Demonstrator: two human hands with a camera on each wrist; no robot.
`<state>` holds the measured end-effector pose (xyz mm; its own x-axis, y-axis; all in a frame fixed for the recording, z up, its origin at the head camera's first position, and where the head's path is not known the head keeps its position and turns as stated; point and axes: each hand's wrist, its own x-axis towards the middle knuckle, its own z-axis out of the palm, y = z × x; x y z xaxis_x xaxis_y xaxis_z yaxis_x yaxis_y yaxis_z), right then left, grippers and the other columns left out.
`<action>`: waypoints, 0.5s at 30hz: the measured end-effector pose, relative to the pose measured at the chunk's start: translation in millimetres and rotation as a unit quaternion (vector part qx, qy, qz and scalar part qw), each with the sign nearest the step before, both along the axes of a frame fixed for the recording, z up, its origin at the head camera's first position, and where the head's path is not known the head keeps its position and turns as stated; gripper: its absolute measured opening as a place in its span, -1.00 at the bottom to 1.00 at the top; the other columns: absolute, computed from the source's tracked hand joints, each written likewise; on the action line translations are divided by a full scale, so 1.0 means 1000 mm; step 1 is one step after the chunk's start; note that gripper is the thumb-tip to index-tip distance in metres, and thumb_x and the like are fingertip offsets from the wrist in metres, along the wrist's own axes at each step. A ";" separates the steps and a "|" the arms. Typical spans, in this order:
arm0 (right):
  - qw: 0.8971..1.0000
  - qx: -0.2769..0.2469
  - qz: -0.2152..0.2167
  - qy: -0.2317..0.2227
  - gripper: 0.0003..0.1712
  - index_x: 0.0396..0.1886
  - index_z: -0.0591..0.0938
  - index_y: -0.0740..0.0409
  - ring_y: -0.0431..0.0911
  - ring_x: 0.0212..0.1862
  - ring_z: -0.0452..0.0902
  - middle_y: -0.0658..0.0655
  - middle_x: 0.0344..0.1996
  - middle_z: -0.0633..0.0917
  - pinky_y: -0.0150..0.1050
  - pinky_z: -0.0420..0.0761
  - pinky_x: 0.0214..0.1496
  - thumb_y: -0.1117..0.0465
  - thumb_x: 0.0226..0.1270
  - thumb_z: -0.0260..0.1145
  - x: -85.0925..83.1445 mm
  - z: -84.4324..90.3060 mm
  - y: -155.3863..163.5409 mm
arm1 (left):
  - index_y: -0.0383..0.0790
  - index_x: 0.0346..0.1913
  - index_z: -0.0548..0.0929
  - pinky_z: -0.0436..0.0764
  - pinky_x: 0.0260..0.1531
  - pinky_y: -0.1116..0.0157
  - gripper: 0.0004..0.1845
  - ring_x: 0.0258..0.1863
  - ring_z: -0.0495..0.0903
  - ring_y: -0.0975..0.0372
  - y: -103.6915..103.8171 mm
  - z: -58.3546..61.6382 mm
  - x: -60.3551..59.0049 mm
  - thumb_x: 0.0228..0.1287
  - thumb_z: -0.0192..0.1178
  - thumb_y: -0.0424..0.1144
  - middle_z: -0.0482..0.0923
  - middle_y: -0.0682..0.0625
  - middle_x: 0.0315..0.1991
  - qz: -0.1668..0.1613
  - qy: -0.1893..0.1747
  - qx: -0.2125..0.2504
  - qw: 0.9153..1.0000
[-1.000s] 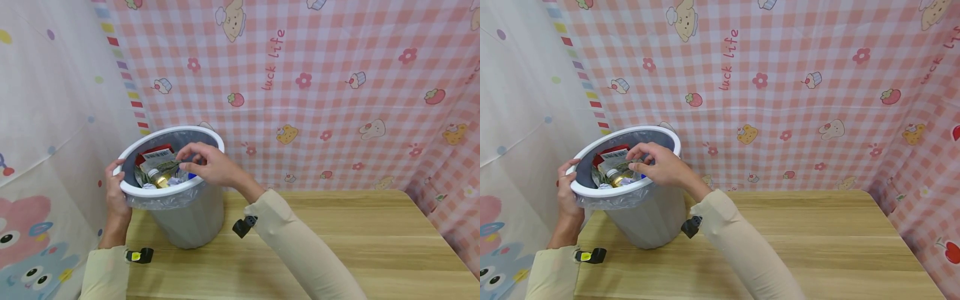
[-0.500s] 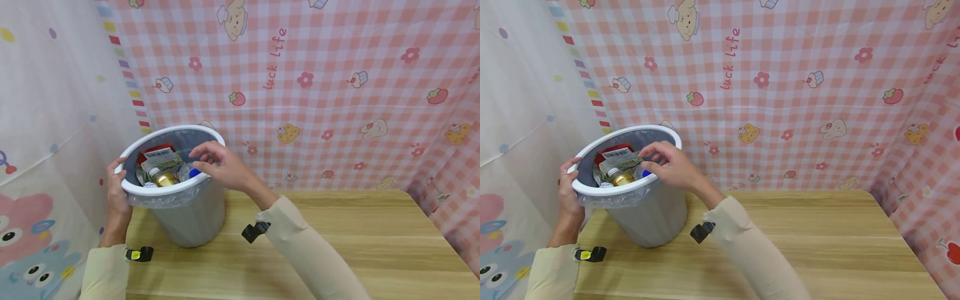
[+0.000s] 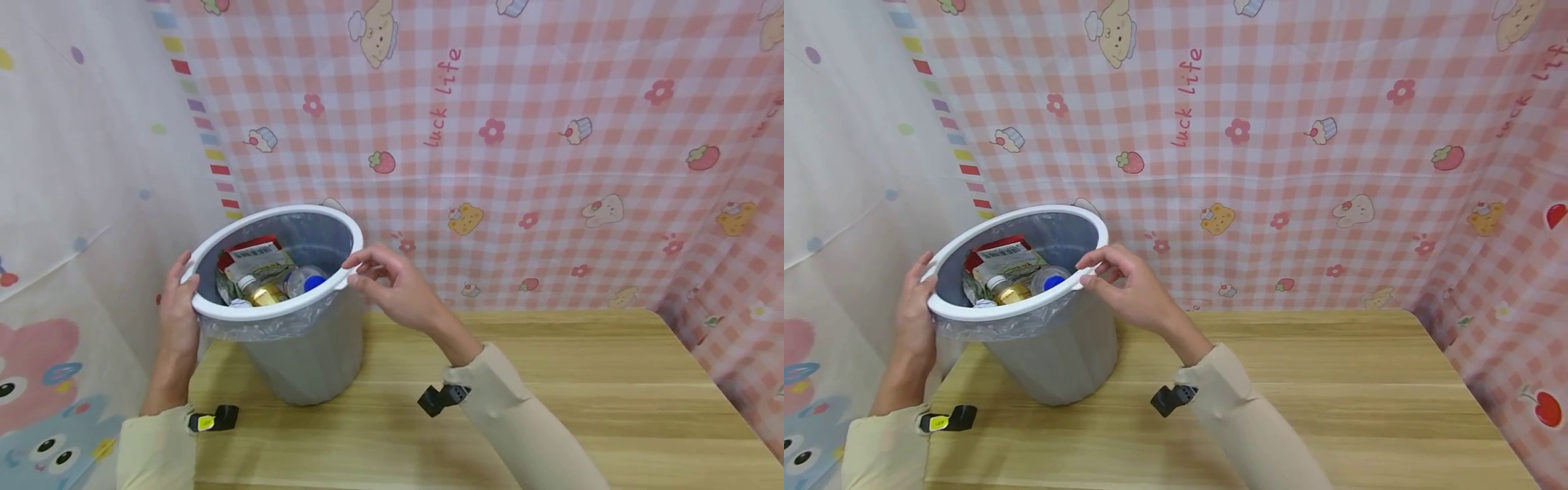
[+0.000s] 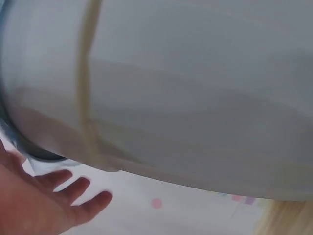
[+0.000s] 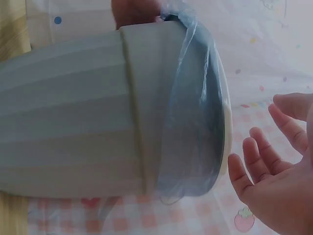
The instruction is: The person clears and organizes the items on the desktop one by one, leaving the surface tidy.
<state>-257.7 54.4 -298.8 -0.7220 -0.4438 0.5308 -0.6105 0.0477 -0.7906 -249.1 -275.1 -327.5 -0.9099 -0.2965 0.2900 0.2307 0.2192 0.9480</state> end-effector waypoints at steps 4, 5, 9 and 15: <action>1.000 0.002 -0.017 -0.002 -0.75 0.03 0.61 0.21 -0.06 -0.05 0.53 0.17 -0.07 0.63 -0.14 0.52 0.04 0.24 0.40 0.25 0.003 -0.011 0.012 | 0.24 0.53 0.13 0.17 0.42 0.07 -0.47 0.42 0.17 0.14 0.002 0.003 0.006 0.56 -0.25 -0.01 0.11 0.03 0.52 0.061 -0.006 -0.044 0.997; 1.000 0.004 -0.023 -0.007 -0.75 0.03 0.61 0.19 -0.07 -0.05 0.53 0.15 -0.06 0.63 -0.14 0.53 0.03 0.24 0.41 0.25 0.004 -0.013 0.016 | 0.25 0.52 0.15 0.19 0.41 0.06 -0.47 0.43 0.17 0.15 0.003 0.004 0.007 0.55 -0.22 0.00 0.12 0.05 0.52 0.075 -0.006 -0.053 0.996; 0.999 0.010 -0.043 -0.014 -0.78 0.01 0.62 0.12 -0.08 -0.08 0.54 0.10 -0.09 0.64 -0.16 0.53 -0.01 0.23 0.42 0.25 0.004 -0.022 0.029 | 0.27 0.50 0.20 0.11 0.43 -0.02 -0.47 0.49 0.09 0.17 0.009 0.009 0.015 0.52 -0.14 -0.01 0.10 0.13 0.52 0.119 0.009 -0.097 0.988; 0.998 0.005 -0.057 -0.036 -0.78 0.03 0.60 0.10 -0.01 -0.01 0.53 0.13 -0.03 0.62 -0.08 0.55 -0.01 0.21 0.44 0.23 0.007 -0.029 0.047 | 0.10 0.50 0.26 -0.08 0.47 -0.05 -0.43 0.53 -0.01 0.17 0.026 0.016 0.027 0.46 -0.03 -0.08 0.14 0.05 0.52 0.160 0.092 -0.181 0.966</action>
